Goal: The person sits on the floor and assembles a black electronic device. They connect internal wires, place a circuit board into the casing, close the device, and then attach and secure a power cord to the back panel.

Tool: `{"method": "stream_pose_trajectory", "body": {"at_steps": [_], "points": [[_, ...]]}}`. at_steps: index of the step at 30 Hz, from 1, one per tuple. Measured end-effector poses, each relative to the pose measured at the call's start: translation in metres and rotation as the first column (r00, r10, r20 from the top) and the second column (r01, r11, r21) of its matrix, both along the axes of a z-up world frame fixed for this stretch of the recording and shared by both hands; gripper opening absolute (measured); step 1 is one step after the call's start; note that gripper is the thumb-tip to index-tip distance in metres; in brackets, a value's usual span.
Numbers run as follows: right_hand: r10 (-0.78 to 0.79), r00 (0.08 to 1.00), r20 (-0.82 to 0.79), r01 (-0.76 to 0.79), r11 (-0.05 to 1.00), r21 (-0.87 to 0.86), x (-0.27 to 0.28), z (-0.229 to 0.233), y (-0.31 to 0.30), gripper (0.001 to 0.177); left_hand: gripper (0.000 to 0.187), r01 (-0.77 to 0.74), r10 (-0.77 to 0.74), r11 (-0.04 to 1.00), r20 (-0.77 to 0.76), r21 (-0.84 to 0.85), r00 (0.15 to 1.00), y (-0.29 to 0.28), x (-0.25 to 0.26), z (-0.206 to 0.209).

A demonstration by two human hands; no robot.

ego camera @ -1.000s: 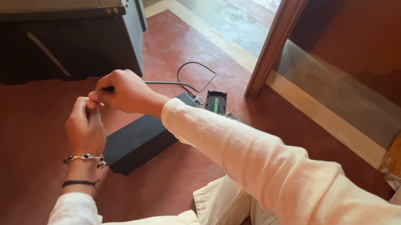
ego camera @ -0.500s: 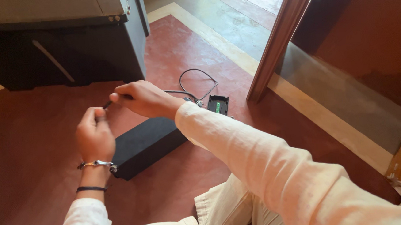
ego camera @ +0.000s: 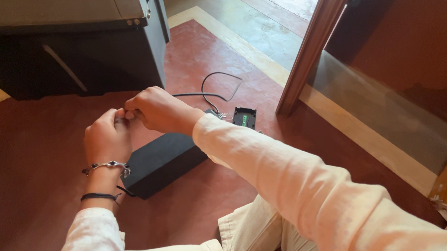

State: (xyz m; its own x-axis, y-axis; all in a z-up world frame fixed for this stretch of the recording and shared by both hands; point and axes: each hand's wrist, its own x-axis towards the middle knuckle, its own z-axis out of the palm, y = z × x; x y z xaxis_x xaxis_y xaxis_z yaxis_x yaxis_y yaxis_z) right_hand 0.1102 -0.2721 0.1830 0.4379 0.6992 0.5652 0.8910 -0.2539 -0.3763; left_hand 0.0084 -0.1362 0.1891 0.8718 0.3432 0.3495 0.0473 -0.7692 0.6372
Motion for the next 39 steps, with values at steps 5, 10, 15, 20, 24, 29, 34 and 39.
{"method": "stream_pose_trajectory", "body": {"at_steps": [5, 10, 15, 20, 24, 29, 34, 39], "points": [[0.055, 0.995, 0.079, -0.046, 0.993, -0.109, -0.011, 0.005, -0.004, 0.007, 0.035, -0.037, 0.041, 0.999, -0.108, 0.039, 0.993, 0.007, 0.003, -0.014], [-0.003, 0.999, -0.052, -0.004, 0.991, -0.133, -0.012, 0.011, -0.027, 0.017, 0.037, 0.014, -0.048, 0.978, -0.159, -0.208, 0.986, 0.023, 0.006, -0.011], [-0.088, 0.991, -0.104, 0.101, 0.987, 0.129, -0.002, 0.008, -0.054, 0.012, 0.049, -0.012, -0.059, 0.899, -0.147, -0.437, 0.987, 0.045, -0.010, 0.003], [-0.160, 0.969, -0.189, 0.186, 0.974, 0.130, 0.001, 0.006, -0.053, 0.013, 0.036, -0.035, 0.008, 0.980, -0.132, -0.196, 0.991, 0.038, -0.019, 0.011], [-0.254, 0.960, -0.119, 0.258, 0.966, 0.019, -0.005, 0.012, -0.040, 0.016, 0.025, 0.110, -0.104, 0.992, 0.094, -0.064, 0.990, 0.019, -0.017, 0.014], [-0.238, 0.954, -0.184, 0.245, 0.969, 0.018, -0.022, 0.020, -0.029, 0.017, 0.024, 0.001, -0.001, 1.000, 0.003, -0.018, 1.000, 0.004, -0.017, 0.022], [-0.257, 0.950, -0.175, 0.262, 0.965, 0.006, -0.032, 0.031, -0.027, 0.014, 0.028, -0.011, 0.013, 0.996, -0.026, 0.088, 1.000, -0.003, -0.023, 0.030], [-0.104, 0.930, -0.352, 0.133, 0.989, 0.061, -0.033, 0.037, -0.030, 0.019, 0.025, -0.008, 0.007, 1.000, -0.046, -0.026, 0.999, 0.004, -0.025, 0.030]]}}
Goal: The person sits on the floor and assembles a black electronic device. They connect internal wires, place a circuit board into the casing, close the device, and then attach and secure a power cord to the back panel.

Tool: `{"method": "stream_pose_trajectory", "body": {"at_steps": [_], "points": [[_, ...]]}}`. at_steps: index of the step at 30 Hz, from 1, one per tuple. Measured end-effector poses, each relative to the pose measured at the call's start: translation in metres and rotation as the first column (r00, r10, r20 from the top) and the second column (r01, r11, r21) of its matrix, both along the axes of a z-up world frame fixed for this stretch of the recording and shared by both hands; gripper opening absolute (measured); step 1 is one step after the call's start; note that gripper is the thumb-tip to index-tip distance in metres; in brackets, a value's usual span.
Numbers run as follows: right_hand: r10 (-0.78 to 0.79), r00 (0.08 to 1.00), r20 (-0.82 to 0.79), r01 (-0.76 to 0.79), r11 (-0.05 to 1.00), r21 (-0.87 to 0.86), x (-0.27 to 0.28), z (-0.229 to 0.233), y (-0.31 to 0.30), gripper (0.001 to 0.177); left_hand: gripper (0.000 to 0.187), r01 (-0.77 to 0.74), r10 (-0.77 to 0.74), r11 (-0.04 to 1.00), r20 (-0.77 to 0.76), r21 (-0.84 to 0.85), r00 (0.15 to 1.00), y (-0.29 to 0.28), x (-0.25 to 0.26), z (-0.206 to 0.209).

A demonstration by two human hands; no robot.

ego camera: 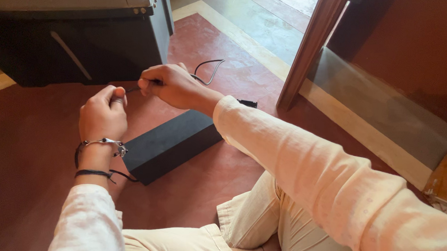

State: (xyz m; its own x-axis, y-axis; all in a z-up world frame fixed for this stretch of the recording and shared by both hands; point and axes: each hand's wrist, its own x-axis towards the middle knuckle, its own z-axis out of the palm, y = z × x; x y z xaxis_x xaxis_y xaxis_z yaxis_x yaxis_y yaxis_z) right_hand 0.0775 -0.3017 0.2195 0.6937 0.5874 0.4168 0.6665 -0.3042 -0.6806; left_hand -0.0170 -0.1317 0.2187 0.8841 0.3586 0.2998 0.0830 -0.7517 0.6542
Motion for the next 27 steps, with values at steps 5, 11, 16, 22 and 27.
{"method": "stream_pose_trajectory", "body": {"at_steps": [5, 11, 16, 22, 27], "points": [[0.057, 0.997, -0.058, -0.050, 0.992, 0.116, 0.004, -0.003, 0.014, 0.027, 0.031, 0.025, -0.020, 0.998, 0.077, -0.060, 0.997, 0.011, 0.008, -0.003], [0.087, 0.995, 0.056, -0.089, 0.996, 0.027, 0.017, -0.012, 0.005, 0.021, 0.034, -0.018, 0.023, 0.992, 0.041, -0.122, 0.999, 0.027, 0.008, -0.013], [0.063, 0.991, 0.117, -0.063, 0.998, 0.003, 0.020, -0.028, -0.007, 0.019, 0.039, -0.118, 0.110, 0.977, 0.049, 0.176, 0.993, 0.029, 0.008, -0.022], [0.000, 0.977, 0.212, -0.001, 1.000, 0.006, 0.012, -0.023, 0.001, 0.013, 0.024, 0.148, -0.167, 0.977, 0.117, 0.156, 0.979, 0.008, 0.015, -0.020], [-0.157, 0.945, 0.286, 0.180, 0.982, -0.055, 0.005, -0.013, 0.003, 0.015, 0.022, 0.135, -0.153, 0.986, 0.226, 0.094, 0.962, -0.006, 0.019, -0.015]]}}
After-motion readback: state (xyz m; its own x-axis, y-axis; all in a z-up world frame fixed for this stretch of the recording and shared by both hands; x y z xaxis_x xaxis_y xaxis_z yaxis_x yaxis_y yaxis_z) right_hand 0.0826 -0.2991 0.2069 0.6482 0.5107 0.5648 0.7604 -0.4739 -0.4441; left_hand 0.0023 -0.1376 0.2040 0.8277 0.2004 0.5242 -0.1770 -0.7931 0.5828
